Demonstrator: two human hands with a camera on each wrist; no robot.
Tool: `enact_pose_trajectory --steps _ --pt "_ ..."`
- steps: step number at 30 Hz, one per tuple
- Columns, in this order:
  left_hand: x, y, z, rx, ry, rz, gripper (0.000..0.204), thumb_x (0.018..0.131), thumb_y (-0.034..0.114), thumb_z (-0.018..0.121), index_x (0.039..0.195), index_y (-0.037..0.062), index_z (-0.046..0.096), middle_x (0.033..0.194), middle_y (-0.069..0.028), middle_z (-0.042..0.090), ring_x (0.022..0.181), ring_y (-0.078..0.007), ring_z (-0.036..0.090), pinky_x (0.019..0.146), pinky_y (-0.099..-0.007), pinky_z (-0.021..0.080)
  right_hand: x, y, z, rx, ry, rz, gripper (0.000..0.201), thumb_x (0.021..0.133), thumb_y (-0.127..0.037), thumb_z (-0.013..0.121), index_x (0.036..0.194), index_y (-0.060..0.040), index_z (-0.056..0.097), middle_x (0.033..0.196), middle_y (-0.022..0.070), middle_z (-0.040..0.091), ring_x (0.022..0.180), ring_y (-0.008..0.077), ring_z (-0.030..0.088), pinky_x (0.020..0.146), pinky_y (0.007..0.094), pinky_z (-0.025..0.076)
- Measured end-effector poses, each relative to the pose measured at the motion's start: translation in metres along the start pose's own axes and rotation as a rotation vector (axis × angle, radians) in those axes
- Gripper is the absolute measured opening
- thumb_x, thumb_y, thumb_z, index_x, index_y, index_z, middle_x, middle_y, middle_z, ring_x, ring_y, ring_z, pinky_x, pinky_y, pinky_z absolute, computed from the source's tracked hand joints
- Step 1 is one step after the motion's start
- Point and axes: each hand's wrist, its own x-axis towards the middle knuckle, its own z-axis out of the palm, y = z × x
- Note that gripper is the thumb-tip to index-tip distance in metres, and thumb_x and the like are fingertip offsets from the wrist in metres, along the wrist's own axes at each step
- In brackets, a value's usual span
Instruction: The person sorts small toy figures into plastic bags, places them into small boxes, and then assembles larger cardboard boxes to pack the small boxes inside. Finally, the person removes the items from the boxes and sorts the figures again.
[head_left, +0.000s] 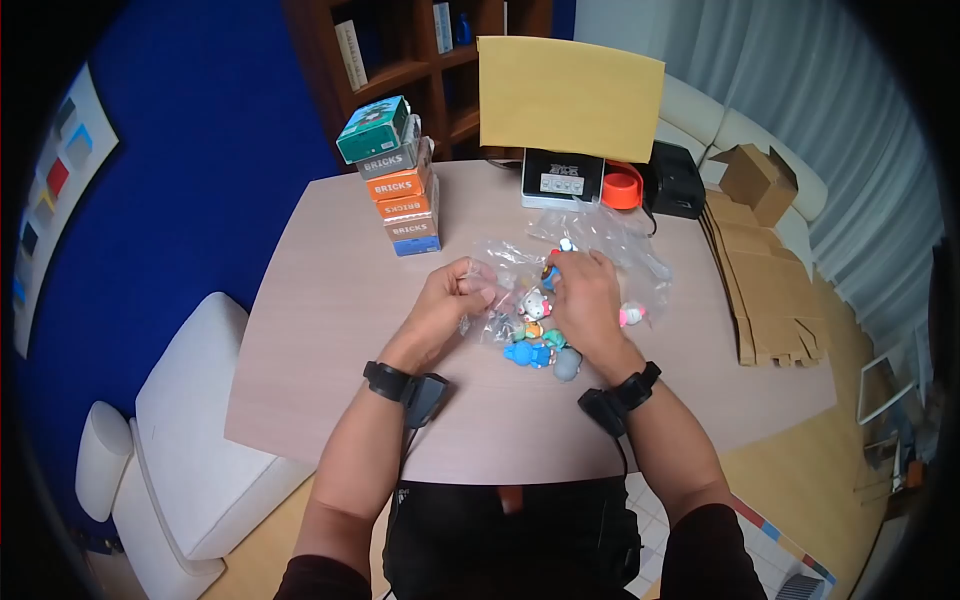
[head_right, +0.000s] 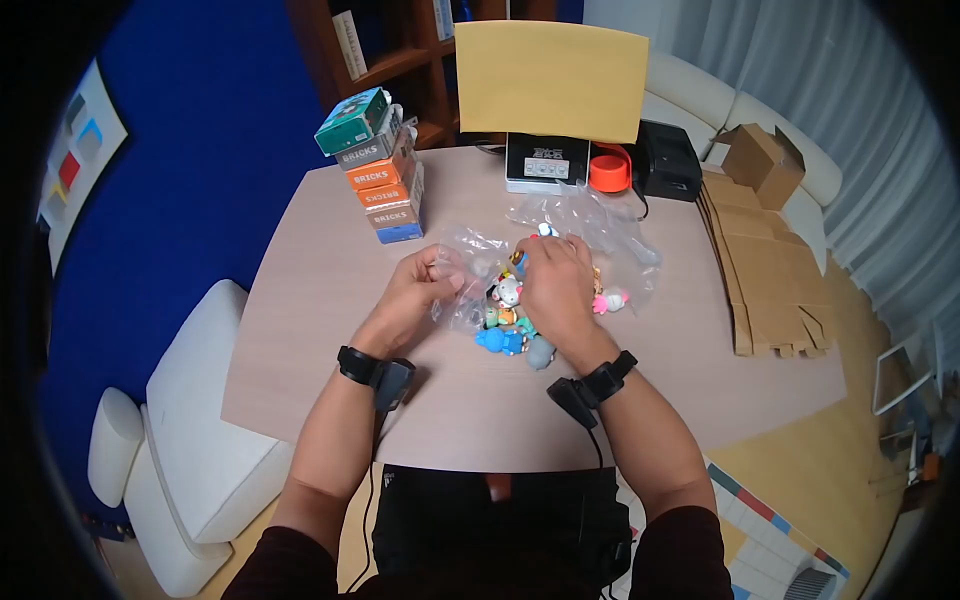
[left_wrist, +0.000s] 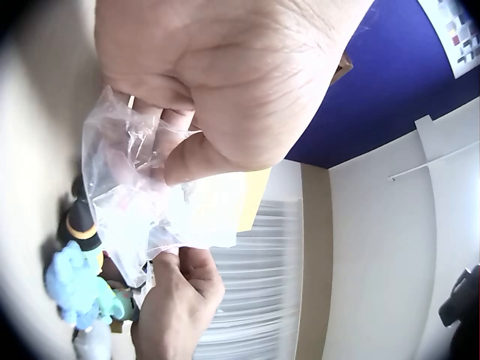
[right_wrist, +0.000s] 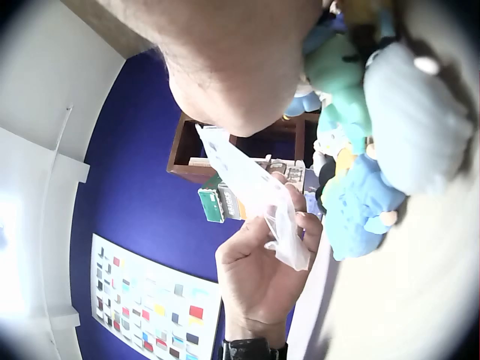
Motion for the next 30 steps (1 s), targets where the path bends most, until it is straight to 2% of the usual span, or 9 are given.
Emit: enact_pose_trajectory --steps 4,6,7,9,14,19,22,25,30 --pt "-0.002 0.003 -0.001 0.035 -0.020 0.010 0.030 0.099 0.000 0.064 0.128 0.0012 0.063 0.106 -0.0097 0.076 0.100 -0.0182 0.073 0.095 -0.0324 0.056 0.008 -0.003 -0.018 0.114 0.111 0.056 0.025 0.093 0.001 0.062 0.115 -0.0051 0.072 0.098 0.0115 0.075 0.096 0.0292 0.073 0.098 0.0479 0.054" --pt "-0.002 0.002 -0.004 -0.014 -0.049 -0.014 0.029 0.099 0.002 0.065 0.128 0.0014 0.063 0.107 -0.0098 0.076 0.100 -0.0184 0.073 0.095 -0.0325 0.056 0.012 -0.007 -0.028 0.645 -0.044 0.533 0.024 0.100 0.000 0.058 0.120 -0.0027 0.071 0.104 0.0117 0.077 0.089 0.0202 0.075 0.078 0.0384 0.060" --pt "-0.003 0.004 -0.004 -0.058 -0.078 -0.040 0.028 0.100 0.003 0.065 0.128 0.0015 0.063 0.108 -0.0100 0.076 0.101 -0.0185 0.073 0.095 -0.0327 0.056 0.011 -0.007 -0.029 0.644 -0.047 0.534 0.024 0.100 0.000 0.058 0.120 -0.0027 0.071 0.104 0.0117 0.077 0.089 0.0202 0.075 0.078 0.0384 0.060" --pt "-0.005 0.009 0.001 -0.060 -0.085 -0.071 0.025 0.102 0.007 0.064 0.127 0.0017 0.064 0.108 -0.0093 0.076 0.101 -0.0177 0.072 0.095 -0.0322 0.055 0.008 -0.008 -0.030 0.942 -0.026 0.615 0.025 0.105 -0.002 0.054 0.123 0.0000 0.071 0.106 0.0104 0.077 0.086 0.0121 0.073 0.068 0.0302 0.060" --pt "-0.008 0.016 0.014 0.015 -0.054 -0.150 0.020 0.107 0.017 0.066 0.121 0.0020 0.068 0.105 -0.0077 0.076 0.097 -0.0150 0.072 0.092 -0.0305 0.056 -0.002 -0.003 -0.033 1.032 -0.056 0.671 0.025 0.105 -0.001 0.054 0.124 0.0031 0.070 0.105 0.0085 0.075 0.087 0.0109 0.071 0.071 0.0267 0.060" --pt "-0.005 0.007 0.012 0.029 -0.064 -0.017 0.013 0.101 0.008 0.073 0.113 0.0014 0.070 0.094 -0.0053 0.077 0.085 -0.0112 0.071 0.082 -0.0261 0.057 0.002 -0.017 -0.052 1.175 -0.048 0.715 0.028 0.104 0.000 0.055 0.128 0.0033 0.069 0.108 0.0082 0.075 0.086 0.0107 0.069 0.072 0.0276 0.060" --pt "-0.003 0.006 0.012 0.049 -0.064 -0.015 0.018 0.098 0.003 0.076 0.114 0.0014 0.070 0.094 -0.0036 0.076 0.085 -0.0082 0.069 0.080 -0.0243 0.056 0.004 -0.017 -0.055 1.289 -0.084 0.761 0.031 0.102 0.002 0.056 0.130 0.0030 0.069 0.112 0.0084 0.074 0.088 0.0111 0.069 0.072 0.0273 0.060" --pt "-0.004 0.009 0.017 0.158 -0.040 -0.021 0.024 0.094 0.001 0.080 0.116 0.0016 0.070 0.094 -0.0021 0.076 0.084 -0.0058 0.068 0.080 -0.0237 0.055 0.004 -0.018 -0.055 1.312 -0.118 0.720 0.033 0.099 0.005 0.058 0.131 0.0040 0.068 0.114 0.0095 0.073 0.090 0.0113 0.070 0.072 0.0272 0.060" --pt "-0.008 0.015 0.026 0.182 -0.039 -0.029 0.031 0.090 0.000 0.084 0.117 0.0020 0.069 0.096 -0.0008 0.076 0.086 -0.0045 0.068 0.080 -0.0227 0.054 0.002 -0.029 -0.055 1.235 0.012 0.567 0.038 0.094 0.012 0.061 0.130 0.0050 0.067 0.112 0.0088 0.070 0.093 0.0120 0.071 0.074 0.0251 0.060"
